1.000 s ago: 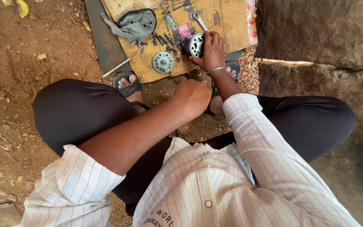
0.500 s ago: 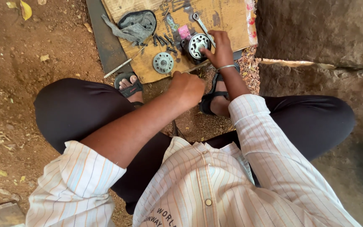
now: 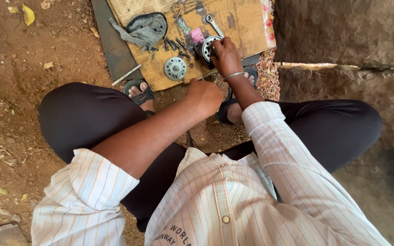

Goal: Assembling and inspecting mechanical gear components and metal plates on a wooden workbench.

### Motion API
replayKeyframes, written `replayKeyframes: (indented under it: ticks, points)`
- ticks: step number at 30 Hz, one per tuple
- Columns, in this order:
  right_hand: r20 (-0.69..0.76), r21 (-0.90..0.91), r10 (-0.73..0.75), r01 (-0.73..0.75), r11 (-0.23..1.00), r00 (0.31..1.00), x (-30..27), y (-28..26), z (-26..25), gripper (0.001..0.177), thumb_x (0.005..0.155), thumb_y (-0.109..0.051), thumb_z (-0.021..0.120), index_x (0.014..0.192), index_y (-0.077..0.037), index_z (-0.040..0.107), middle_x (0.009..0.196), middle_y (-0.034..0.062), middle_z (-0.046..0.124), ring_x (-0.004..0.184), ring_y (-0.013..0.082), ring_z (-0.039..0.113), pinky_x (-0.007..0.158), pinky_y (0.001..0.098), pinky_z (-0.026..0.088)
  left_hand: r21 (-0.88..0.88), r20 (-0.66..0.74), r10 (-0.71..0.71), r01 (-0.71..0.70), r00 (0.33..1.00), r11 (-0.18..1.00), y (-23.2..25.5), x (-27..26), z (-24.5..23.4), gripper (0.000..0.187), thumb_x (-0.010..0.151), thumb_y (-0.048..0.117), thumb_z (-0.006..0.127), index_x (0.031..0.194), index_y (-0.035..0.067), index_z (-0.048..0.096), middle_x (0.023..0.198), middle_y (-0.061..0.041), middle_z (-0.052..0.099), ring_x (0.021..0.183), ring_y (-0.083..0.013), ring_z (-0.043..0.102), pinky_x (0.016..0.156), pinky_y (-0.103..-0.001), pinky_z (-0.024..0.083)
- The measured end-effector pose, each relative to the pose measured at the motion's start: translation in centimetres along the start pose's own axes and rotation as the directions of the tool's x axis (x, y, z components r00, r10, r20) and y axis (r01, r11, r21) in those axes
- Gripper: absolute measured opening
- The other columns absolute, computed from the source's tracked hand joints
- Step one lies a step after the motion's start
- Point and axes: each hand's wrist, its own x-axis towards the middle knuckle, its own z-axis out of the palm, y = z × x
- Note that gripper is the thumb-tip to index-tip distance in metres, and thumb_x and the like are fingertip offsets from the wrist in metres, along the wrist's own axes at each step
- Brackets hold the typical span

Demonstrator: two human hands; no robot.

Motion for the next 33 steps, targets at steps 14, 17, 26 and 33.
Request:
replayKeyframes:
  ticks: [14, 17, 26, 33]
  points:
    - [0.008, -0.076, 0.084, -0.083, 0.994, 0.996, 0.7, -0.5, 1.0, 0.045, 0.073, -0.004, 0.077, 0.116, -0.010, 0.063, 0.108, 0.0210, 0.055, 0.099, 0.0429, 0.060, 0.086, 0.0515, 0.053, 0.018, 0.000, -0.017, 0.017, 1.000, 1.000, 0.7, -0.4, -0.8, 0.025, 0.098, 0.014, 0.052, 0.104, 0.009, 0.076, 0.103, -0.011, 0.077, 0.093, -0.0298, 0.074, 0.080, -0.052, 0.051]
    - [0.014, -0.080, 0.084, -0.083, 0.993, 0.996, 0.7, -0.3, 1.0, 0.046, 0.072, -0.004, 0.077, 0.116, -0.010, 0.062, 0.108, 0.0222, 0.054, 0.099, 0.0437, 0.060, 0.086, 0.0519, 0.053, 0.020, 0.009, -0.015, 0.015, 1.000, 1.000, 0.7, -0.5, -0.9, 0.025, 0.099, 0.013, 0.051, 0.105, 0.008, 0.075, 0.105, -0.012, 0.076, 0.094, -0.0304, 0.073, 0.083, -0.054, 0.051]
    - [0.012, -0.052, 0.003, -0.002, 0.999, 1.000, 0.4, 0.5, 1.0, 0.043, 0.073, -0.003, 0.077, 0.113, -0.007, 0.062, 0.107, 0.0214, 0.055, 0.101, 0.0429, 0.059, 0.090, 0.0513, 0.052, -0.010, -0.012, -0.014, 0.014, 1.000, 1.000, 0.7, -0.3, -0.6, 0.026, 0.099, 0.013, 0.051, 0.104, 0.008, 0.076, 0.106, -0.011, 0.076, 0.096, -0.0306, 0.073, 0.084, -0.055, 0.050]
    - [-0.013, -0.048, 0.014, -0.015, 0.999, 1.000, 0.9, -0.7, -0.7, 0.048, 0.071, -0.004, 0.079, 0.116, -0.006, 0.062, 0.107, 0.0226, 0.055, 0.099, 0.0434, 0.059, 0.087, 0.0513, 0.052, -0.032, -0.083, -0.034, 0.031, 0.996, 0.999, 0.2, 0.7, 0.7, 0.026, 0.097, 0.013, 0.052, 0.102, 0.012, 0.077, 0.105, -0.008, 0.076, 0.095, -0.0289, 0.073, 0.079, -0.053, 0.051]
